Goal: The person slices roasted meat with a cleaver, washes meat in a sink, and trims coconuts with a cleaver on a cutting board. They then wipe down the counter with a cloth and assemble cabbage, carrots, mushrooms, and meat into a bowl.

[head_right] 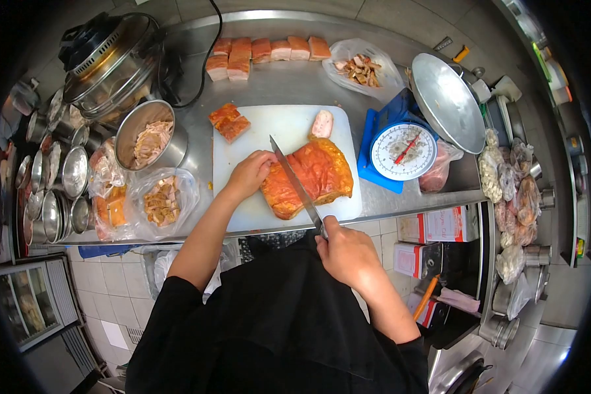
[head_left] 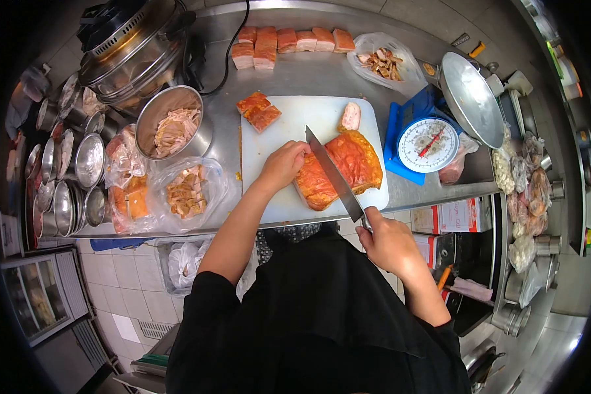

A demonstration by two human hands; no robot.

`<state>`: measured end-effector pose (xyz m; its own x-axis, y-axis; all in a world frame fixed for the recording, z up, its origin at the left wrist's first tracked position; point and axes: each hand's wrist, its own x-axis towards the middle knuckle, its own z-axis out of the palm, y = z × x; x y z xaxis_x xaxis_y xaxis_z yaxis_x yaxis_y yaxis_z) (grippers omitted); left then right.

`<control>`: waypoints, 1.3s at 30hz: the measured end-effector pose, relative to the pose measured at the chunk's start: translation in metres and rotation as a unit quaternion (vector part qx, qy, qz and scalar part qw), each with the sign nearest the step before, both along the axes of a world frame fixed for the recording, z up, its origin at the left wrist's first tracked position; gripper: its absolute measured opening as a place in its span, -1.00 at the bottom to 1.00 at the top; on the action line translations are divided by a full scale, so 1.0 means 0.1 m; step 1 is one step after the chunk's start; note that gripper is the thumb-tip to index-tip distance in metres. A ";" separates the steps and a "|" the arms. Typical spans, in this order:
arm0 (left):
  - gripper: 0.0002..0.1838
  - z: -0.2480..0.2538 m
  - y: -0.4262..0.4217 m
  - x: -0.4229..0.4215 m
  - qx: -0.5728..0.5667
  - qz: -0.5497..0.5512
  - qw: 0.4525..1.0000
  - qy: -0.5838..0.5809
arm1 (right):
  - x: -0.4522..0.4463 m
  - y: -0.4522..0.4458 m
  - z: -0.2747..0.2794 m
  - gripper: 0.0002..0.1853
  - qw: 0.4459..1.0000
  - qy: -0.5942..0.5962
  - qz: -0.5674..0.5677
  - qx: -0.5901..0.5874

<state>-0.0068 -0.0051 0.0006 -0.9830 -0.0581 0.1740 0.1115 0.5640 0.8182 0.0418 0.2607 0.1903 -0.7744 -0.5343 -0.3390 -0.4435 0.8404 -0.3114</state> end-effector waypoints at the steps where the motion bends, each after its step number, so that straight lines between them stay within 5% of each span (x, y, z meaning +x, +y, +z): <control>1: -0.77 -0.01 0.00 0.00 0.002 -0.001 1.000 0.002 | 0.00 0.00 -0.01 -0.70 1.000 0.002 0.004 -0.004; 12: -0.78 0.01 0.04 0.04 0.030 0.019 0.999 -0.008 | -0.07 -0.05 -0.05 -0.75 0.999 -0.039 0.011 0.021; 18: -0.83 0.09 0.31 0.32 0.004 0.196 0.976 0.092 | -0.17 -0.01 -0.05 -0.75 0.997 -0.067 0.024 0.016; 20: -0.79 0.11 0.51 0.40 -0.112 0.180 0.963 0.165 | -0.23 0.03 -0.08 -0.74 0.996 -0.089 0.025 0.014; 39: -0.67 -0.15 0.67 0.39 -0.048 0.220 0.964 0.140 | -0.22 -0.33 0.11 -0.73 0.993 -0.080 0.010 0.090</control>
